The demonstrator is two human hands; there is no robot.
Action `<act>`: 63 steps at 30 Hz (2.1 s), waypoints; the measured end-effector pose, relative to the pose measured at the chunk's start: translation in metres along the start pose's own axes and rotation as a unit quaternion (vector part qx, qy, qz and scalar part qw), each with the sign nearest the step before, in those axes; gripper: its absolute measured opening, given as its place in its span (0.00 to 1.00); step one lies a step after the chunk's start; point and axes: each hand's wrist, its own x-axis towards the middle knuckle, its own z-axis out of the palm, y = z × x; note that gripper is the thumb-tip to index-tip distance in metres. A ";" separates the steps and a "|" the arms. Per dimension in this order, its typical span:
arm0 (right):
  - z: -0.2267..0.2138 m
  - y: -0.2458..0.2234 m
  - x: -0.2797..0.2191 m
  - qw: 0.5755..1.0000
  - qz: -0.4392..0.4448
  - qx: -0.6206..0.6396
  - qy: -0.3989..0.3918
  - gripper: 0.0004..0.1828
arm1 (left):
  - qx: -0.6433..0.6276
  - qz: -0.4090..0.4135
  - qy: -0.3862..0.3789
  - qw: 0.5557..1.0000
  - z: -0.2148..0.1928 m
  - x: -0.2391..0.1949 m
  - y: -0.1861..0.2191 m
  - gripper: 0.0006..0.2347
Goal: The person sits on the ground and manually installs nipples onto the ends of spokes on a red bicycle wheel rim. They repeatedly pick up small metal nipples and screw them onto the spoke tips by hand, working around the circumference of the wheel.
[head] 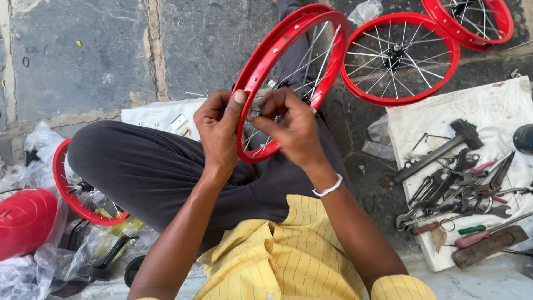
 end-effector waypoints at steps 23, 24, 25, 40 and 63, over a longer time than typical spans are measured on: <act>-0.015 0.006 -0.002 0.998 -0.001 -0.003 -0.061 0.25 | 0.025 -0.027 -0.029 0.999 0.007 0.010 0.004 0.13; -0.011 0.010 -0.004 0.998 -0.031 0.005 -0.046 0.20 | 0.043 -0.026 -0.030 0.998 0.002 0.008 0.003 0.14; -0.008 0.013 -0.008 0.998 -0.059 0.014 -0.027 0.15 | 0.061 -0.027 -0.034 0.997 -0.001 0.005 0.002 0.14; 0.006 0.002 -0.012 0.951 -0.120 -0.260 0.118 0.15 | 0.029 0.062 -0.066 0.995 0.010 0.002 0.012 0.13; 0.025 -0.009 -0.020 0.838 -0.300 -0.436 0.134 0.12 | -0.077 -0.099 -0.087 0.988 0.005 0.004 0.014 0.11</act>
